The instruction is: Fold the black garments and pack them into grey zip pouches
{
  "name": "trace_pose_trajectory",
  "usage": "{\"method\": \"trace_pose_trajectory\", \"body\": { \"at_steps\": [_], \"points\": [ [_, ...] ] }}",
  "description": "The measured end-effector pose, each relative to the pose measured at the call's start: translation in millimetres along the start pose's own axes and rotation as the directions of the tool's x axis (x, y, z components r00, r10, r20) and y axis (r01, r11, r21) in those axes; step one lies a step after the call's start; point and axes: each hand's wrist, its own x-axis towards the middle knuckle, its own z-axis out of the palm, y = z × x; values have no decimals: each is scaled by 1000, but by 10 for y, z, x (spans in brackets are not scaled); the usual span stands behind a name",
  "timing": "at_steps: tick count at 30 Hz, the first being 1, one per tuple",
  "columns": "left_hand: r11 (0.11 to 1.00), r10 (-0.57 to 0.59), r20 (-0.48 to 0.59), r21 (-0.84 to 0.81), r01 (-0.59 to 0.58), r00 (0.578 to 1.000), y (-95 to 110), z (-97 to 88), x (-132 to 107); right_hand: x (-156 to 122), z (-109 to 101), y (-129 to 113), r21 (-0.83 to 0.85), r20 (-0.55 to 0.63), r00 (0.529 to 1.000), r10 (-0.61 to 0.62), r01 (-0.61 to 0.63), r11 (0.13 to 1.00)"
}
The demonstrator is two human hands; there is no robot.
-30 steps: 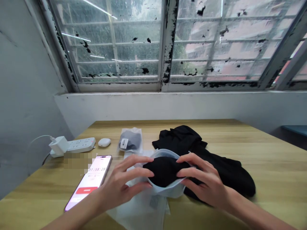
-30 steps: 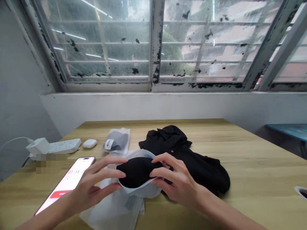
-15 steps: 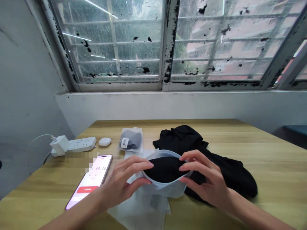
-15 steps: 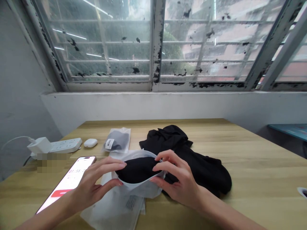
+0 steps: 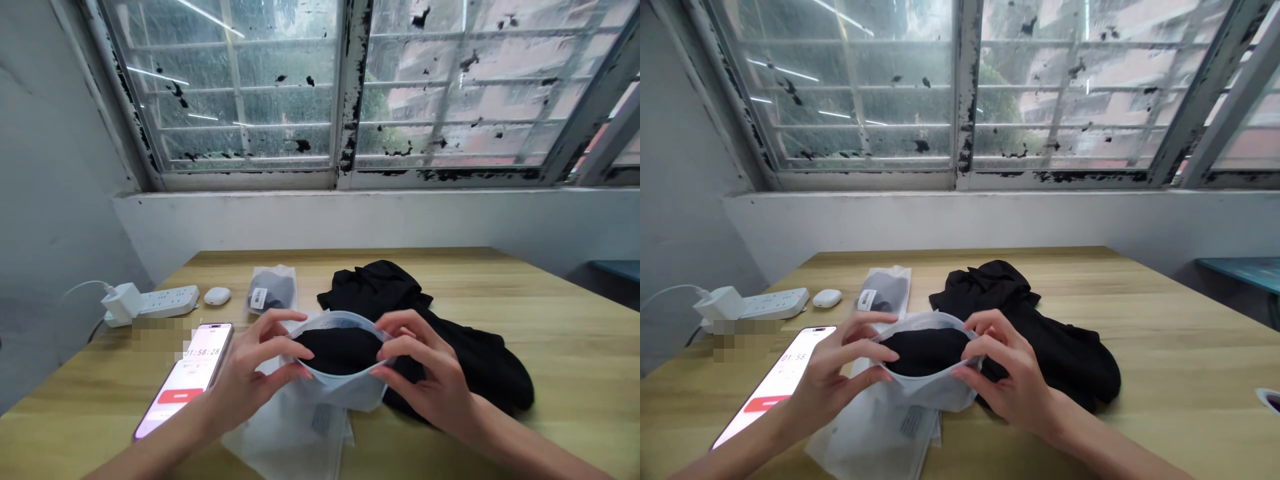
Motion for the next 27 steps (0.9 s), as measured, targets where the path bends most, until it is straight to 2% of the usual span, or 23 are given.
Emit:
{"method": "trace_pose_trajectory", "body": {
  "at_steps": [5, 16, 22, 27],
  "points": [
    [999, -50, 1, 4, 50, 999, -30, -6, 0, -17, 13, 38, 78, 69, 984, 167, -172, 982],
    [1000, -10, 27, 19, 10, 1000, 51, -55, 55, -24, 47, 6, 94, 97, 984, 150, -159, 983],
    [993, 4, -133, 117, 12, 991, -4, -59, -48, -34, 52, 0, 102, 67, 979, 195, -201, 974],
    [981, -9, -171, 190, 42, 985, -22, -48, -100, -76, 77, 24, 130, 61, 967, 248, -254, 959]
  ]
}}
